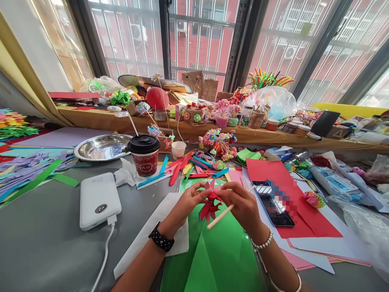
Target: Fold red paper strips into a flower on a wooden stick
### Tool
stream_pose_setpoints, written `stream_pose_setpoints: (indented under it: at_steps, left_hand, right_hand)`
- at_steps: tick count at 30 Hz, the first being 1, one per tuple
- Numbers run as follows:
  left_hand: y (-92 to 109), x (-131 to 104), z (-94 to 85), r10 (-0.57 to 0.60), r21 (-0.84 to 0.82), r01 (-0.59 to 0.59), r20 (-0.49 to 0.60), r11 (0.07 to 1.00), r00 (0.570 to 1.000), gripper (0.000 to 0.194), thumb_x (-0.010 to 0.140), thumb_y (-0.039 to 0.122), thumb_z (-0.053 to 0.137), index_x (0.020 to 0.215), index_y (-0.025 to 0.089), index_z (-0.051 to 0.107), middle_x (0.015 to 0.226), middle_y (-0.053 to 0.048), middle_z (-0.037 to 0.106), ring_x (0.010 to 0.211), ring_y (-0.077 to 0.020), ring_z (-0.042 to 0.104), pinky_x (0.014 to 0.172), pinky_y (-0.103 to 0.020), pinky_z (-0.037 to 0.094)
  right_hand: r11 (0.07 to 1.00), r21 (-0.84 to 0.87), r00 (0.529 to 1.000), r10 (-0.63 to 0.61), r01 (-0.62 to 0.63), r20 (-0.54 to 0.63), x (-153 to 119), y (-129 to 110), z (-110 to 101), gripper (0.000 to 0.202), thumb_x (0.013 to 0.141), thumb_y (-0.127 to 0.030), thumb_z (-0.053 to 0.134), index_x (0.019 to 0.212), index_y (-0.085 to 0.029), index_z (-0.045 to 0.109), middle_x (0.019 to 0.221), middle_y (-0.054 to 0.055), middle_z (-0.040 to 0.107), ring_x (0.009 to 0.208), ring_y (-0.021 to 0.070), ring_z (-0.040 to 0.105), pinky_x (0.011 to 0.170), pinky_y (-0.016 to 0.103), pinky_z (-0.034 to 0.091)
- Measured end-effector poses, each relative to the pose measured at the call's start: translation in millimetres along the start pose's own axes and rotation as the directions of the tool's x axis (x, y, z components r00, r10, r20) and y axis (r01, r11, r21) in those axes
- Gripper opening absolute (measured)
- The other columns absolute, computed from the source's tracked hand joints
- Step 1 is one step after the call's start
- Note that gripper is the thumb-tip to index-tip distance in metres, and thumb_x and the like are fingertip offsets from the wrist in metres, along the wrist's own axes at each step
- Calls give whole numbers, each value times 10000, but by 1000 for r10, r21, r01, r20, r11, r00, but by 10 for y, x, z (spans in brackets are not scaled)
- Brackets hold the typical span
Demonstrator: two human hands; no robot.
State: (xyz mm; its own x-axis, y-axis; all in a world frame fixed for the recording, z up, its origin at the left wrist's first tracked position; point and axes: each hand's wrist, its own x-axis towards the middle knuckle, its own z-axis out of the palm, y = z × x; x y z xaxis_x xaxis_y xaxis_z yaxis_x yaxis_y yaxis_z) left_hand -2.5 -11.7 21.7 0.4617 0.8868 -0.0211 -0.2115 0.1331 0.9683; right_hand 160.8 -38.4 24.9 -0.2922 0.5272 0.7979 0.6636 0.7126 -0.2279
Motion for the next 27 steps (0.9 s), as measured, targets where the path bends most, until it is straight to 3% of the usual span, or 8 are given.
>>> stream_pose_setpoints:
  at_steps: [10, 27]
  left_hand:
    - [-47, 28, -28, -9, -111, 0, -78, 994, 997, 230, 649, 344, 630, 717, 137, 557, 701, 2, 585, 621, -124, 582, 652, -298, 505]
    - [-19, 42, -39, -69, -148, 46, -154, 988, 986, 296, 584, 343, 682, 739, 136, 539, 545, 11, 604, 498, -133, 586, 509, -254, 484]
  right_hand:
    - [990, -127, 998, -55, 58, 24, -36, -29, 33, 148, 804, -171, 486, 818, -190, 632, 742, 40, 602, 630, 104, 569, 516, 197, 434]
    - [940, -292, 984, -161, 176, 76, -27, -83, 57, 153, 817, -150, 466, 799, -187, 613, 708, 18, 607, 612, 99, 561, 513, 217, 396]
